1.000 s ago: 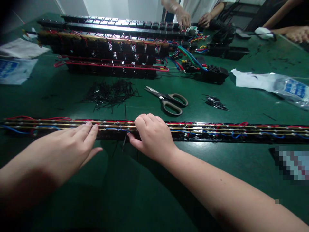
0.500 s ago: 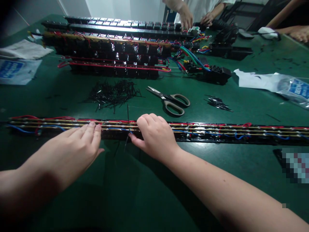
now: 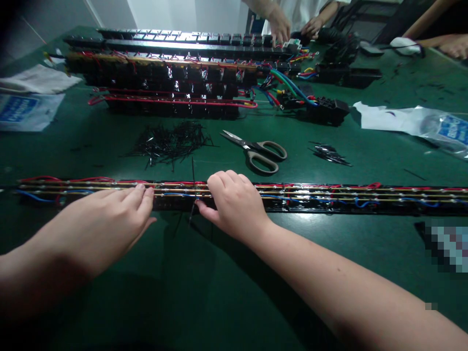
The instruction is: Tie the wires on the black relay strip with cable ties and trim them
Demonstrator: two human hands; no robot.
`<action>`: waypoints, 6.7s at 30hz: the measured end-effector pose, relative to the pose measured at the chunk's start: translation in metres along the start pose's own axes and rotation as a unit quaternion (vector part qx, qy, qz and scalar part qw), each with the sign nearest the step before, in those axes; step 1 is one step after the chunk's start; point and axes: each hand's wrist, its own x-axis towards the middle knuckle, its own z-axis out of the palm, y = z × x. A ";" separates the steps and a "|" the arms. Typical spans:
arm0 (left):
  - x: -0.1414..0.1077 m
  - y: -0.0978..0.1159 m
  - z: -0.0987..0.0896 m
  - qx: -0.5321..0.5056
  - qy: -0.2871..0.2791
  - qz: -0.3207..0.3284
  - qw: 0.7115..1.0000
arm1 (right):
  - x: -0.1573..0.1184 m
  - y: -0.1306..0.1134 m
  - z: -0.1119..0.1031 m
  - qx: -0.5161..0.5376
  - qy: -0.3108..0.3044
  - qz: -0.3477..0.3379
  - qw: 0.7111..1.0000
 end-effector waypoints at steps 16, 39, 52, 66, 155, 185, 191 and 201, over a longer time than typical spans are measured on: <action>0.012 0.008 -0.005 0.019 0.074 -0.028 0.997 | 0.001 -0.001 -0.002 0.007 -0.016 0.027 0.999; 0.020 0.007 -0.008 0.004 0.106 -0.005 0.994 | -0.001 -0.001 -0.006 -0.015 -0.019 0.071 0.997; 0.024 -0.020 -0.011 -0.078 0.086 -0.028 0.993 | 0.000 0.000 -0.005 -0.032 -0.031 0.074 0.996; 0.049 -0.025 0.037 -0.262 0.130 -0.013 0.956 | 0.000 0.001 -0.014 0.049 -0.084 0.029 0.995; 0.055 -0.026 0.039 -0.295 0.066 -0.004 0.953 | 0.005 0.002 -0.010 0.085 -0.084 0.014 0.993; 0.038 -0.062 0.040 -0.242 -0.096 0.024 0.965 | 0.002 0.003 -0.010 0.067 -0.075 -0.015 0.995; 0.039 -0.058 0.037 -0.231 -0.088 0.018 0.969 | 0.002 0.004 -0.010 0.064 -0.076 -0.022 0.995; 0.041 -0.058 0.040 -0.269 -0.088 0.029 0.959 | 0.003 0.004 -0.010 0.062 -0.073 -0.031 0.995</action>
